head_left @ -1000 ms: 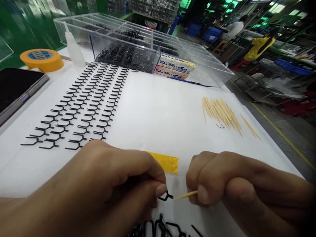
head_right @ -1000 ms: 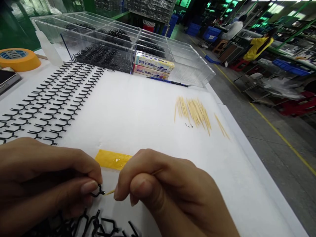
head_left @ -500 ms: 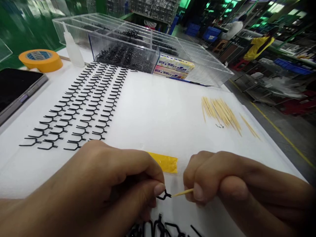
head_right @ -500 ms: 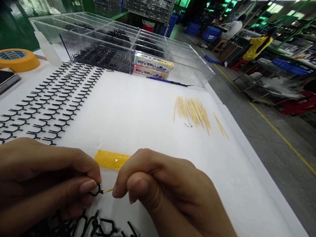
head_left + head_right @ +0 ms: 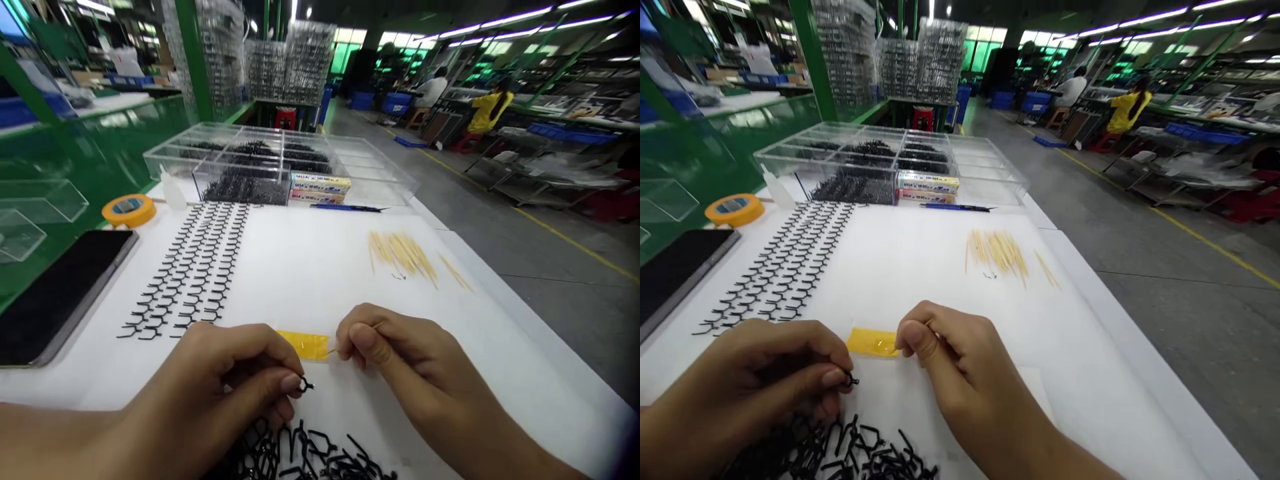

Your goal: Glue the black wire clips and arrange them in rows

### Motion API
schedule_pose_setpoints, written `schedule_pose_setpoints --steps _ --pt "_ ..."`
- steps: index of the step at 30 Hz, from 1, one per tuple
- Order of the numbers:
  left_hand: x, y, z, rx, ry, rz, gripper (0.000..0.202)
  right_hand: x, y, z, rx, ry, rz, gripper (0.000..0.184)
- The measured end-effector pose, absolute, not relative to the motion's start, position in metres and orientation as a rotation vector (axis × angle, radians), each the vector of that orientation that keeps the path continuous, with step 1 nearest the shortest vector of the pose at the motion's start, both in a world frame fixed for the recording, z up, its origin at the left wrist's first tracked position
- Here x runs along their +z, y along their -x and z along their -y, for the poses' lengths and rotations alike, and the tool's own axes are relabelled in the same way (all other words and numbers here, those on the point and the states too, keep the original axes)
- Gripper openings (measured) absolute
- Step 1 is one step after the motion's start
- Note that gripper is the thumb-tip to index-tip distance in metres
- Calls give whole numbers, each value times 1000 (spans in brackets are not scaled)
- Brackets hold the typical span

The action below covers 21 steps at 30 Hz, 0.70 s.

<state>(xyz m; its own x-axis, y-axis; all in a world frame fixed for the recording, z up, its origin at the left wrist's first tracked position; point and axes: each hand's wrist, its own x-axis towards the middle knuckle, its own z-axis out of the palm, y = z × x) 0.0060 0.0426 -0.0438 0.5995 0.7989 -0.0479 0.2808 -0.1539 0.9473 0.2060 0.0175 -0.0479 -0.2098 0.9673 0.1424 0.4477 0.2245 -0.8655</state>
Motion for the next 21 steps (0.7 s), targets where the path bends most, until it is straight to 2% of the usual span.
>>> schedule_pose_setpoints --steps 5,8,13,21 --pt "-20 0 -90 859 -1913 -1055 7 -48 -210 -21 947 1320 1650 30" --pt "-13 6 -140 961 -2068 -1186 14 -50 -212 -21 970 1299 1629 31" --pt "-25 5 -200 875 -2378 -1346 18 -54 -210 -21 1005 1274 1617 32" --pt "-46 -6 -220 705 -2724 -1372 21 -55 -209 -21 1012 1222 1598 32"
